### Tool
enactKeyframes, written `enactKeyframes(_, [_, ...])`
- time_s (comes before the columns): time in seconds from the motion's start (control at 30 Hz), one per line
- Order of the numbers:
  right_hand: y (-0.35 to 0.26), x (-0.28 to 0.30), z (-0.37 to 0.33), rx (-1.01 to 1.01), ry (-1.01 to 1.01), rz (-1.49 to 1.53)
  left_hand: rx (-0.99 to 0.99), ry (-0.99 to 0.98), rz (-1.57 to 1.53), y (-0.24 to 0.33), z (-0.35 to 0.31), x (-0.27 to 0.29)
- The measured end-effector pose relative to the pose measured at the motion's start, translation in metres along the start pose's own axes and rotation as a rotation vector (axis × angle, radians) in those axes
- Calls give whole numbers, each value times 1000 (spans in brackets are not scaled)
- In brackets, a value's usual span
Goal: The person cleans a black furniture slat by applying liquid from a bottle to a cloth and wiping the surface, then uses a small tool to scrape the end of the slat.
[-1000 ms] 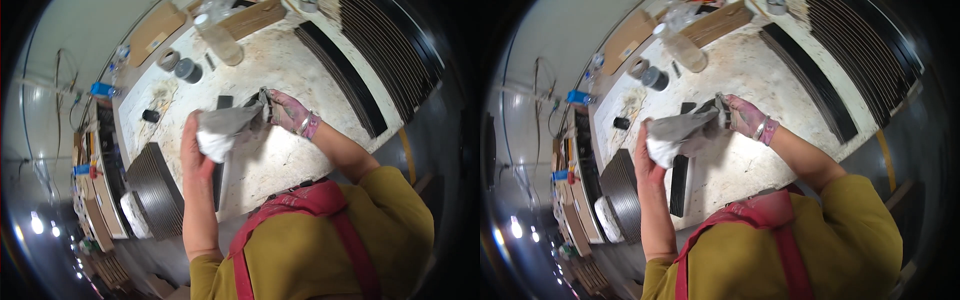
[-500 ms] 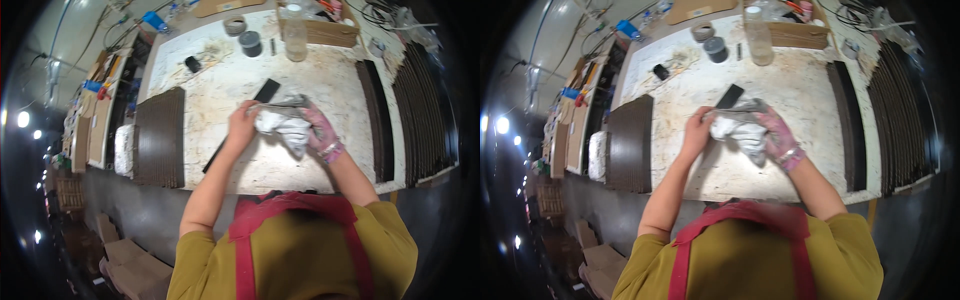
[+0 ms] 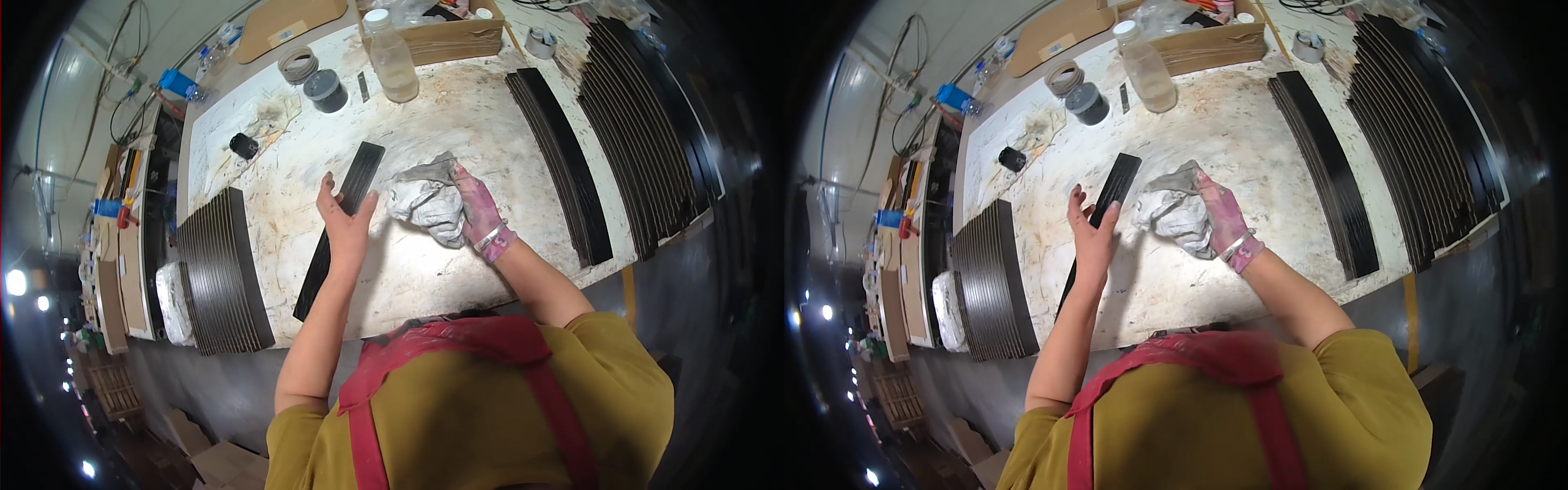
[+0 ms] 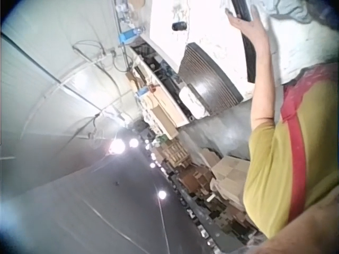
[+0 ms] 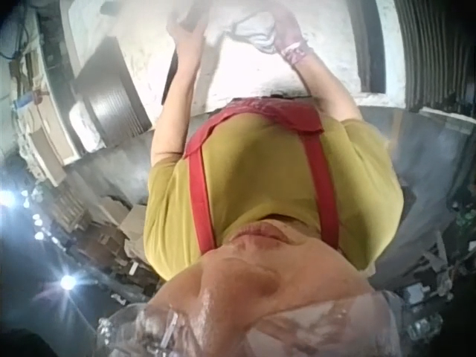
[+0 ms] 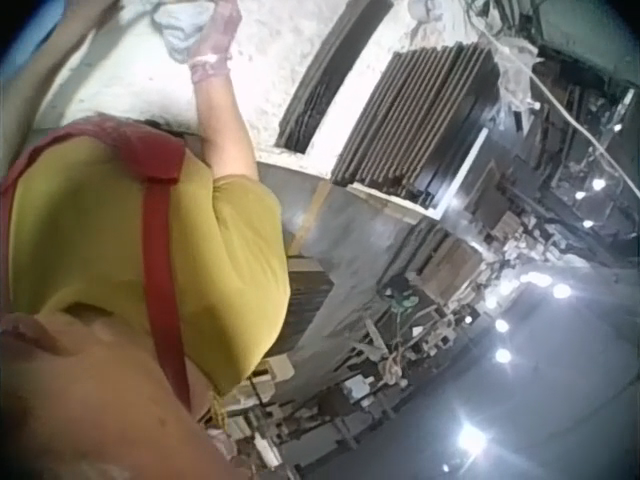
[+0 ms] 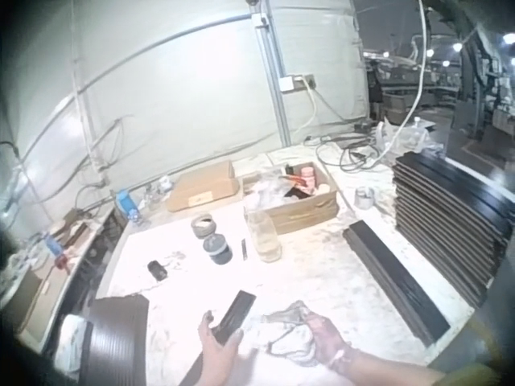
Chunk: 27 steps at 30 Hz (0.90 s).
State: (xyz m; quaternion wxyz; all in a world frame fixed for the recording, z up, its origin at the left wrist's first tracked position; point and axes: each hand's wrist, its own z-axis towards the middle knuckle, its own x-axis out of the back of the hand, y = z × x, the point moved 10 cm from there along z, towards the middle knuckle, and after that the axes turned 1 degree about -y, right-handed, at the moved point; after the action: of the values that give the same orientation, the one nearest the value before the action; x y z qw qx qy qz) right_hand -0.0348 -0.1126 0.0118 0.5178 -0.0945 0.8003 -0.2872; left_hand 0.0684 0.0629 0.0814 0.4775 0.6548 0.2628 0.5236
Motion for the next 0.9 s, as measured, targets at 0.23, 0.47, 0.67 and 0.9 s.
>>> enactKeyframes(0.23, [15, -1, 2, -30, 7, -159, -465, -217, 270, 55, -31, -29])
enactKeyframes(0.47, [5, 39, 17, 136, 174, -612, -604, -271, 537, 48, -48, -36])
enactKeyframes(0.67, [40, -9, -15, -261, -122, 241, 627, -615, -596, -50, -58, -91])
enactKeyframes(0.9, [-33, -48, -24, 371, -393, -1011, 36, -495, -101, 16, -14, -62])
